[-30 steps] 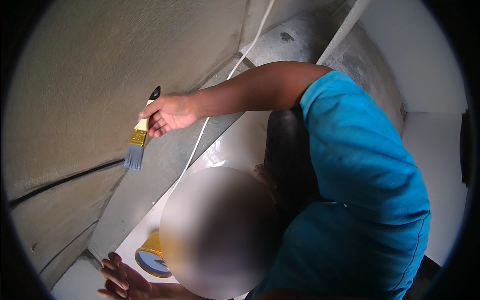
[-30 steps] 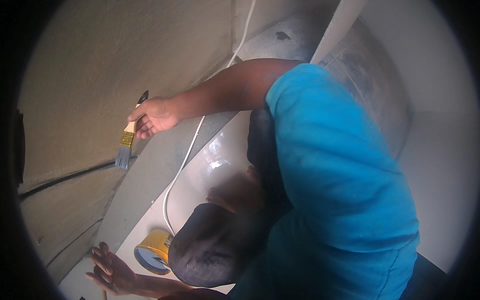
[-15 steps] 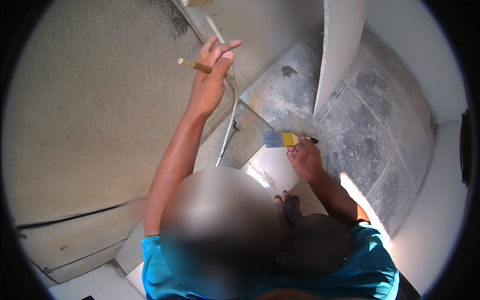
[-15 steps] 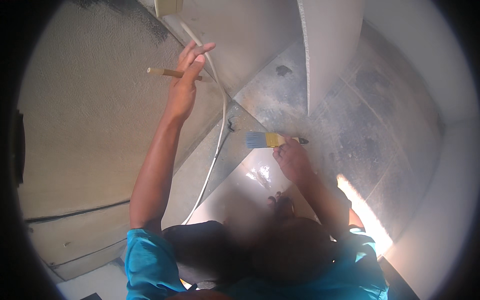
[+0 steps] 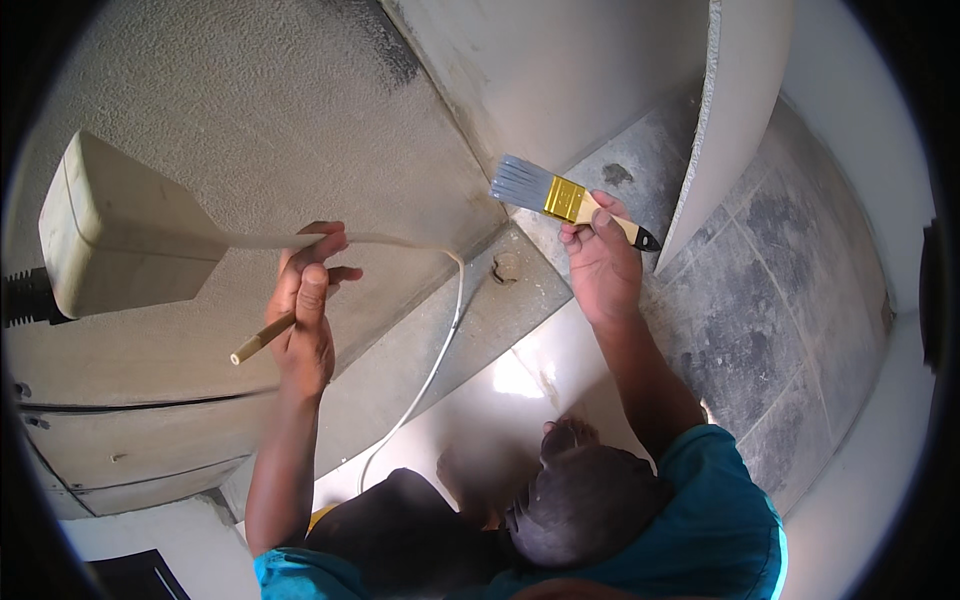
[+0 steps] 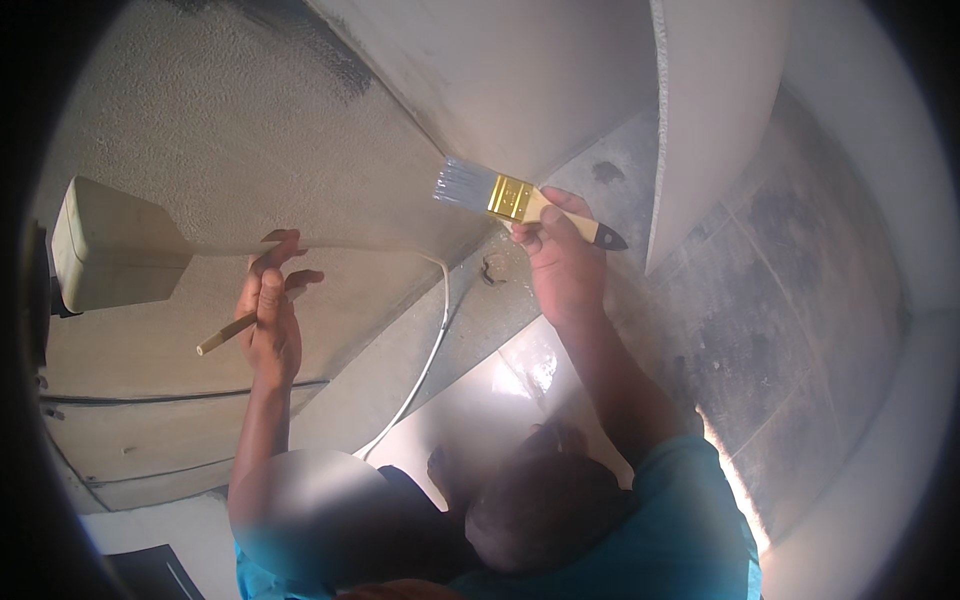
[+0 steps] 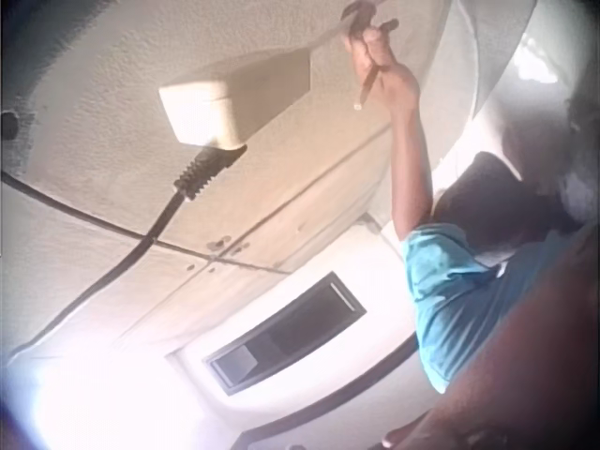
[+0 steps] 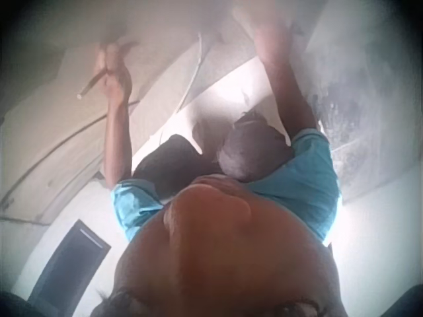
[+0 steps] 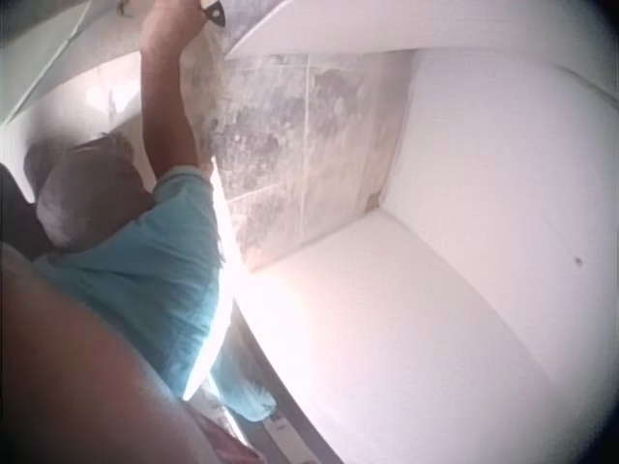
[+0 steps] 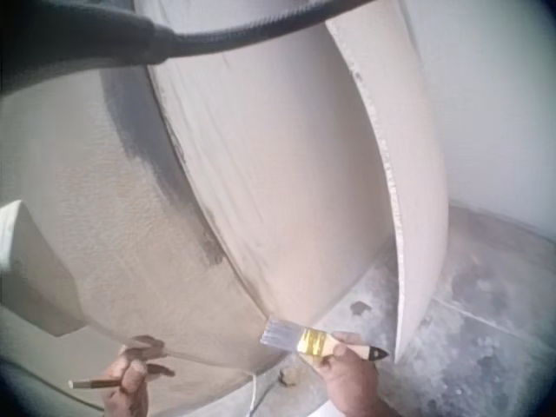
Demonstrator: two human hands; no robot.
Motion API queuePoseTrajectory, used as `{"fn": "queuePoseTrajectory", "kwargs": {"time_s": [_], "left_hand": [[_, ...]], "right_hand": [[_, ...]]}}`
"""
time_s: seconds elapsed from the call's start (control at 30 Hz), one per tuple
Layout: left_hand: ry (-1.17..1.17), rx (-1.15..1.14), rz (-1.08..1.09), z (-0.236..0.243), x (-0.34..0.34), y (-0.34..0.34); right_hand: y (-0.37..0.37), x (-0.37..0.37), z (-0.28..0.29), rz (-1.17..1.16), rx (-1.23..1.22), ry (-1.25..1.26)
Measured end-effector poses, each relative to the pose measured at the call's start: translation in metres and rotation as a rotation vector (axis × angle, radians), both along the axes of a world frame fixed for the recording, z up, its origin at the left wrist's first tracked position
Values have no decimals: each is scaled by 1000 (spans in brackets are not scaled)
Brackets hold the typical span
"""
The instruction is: The person paints the ceiling with a brush, repeatedly dipping it into a paint can. They work on seams and around a wall outlet, occasionally moving the outlet to paint behind it.
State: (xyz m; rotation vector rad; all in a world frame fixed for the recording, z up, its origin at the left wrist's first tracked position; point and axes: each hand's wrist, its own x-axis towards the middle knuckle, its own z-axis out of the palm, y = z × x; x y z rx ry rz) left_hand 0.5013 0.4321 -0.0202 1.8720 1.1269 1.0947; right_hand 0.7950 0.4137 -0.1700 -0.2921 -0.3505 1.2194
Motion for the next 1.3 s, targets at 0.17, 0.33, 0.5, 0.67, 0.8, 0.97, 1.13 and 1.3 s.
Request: {"fn": "queuePoseTrajectory", "kwargs": {"time_s": [0.17, 0.33, 0.5, 0.67, 0.8, 0.97, 1.13, 1.3], "left_hand": [[-147, 12, 63, 10, -38, -17], [-353, 68, 194, 28, -57, -48], [-580, 28, 237, 23, -86, -64], [-560, 69, 215, 36, -92, -67], [-605, 40, 200, 31, -93, -62], [-601, -27, 216, 24, -92, -55], [-589, 8, 201, 14, -90, -47], [-607, 56, 234, 18, -65, -24]], "right_hand": [[31, -28, 68, -376, 133, -452], [67, -41, 105, -748, 192, -864], [100, -54, 129, -981, 360, -942], [98, -61, 120, -1050, 291, -1046], [72, -60, 68, -967, 147, -1199], [82, -55, 128, -983, 207, -1220], [84, -64, 240, -1079, 290, -1185], [62, -54, 248, -960, 210, -1136]]}}
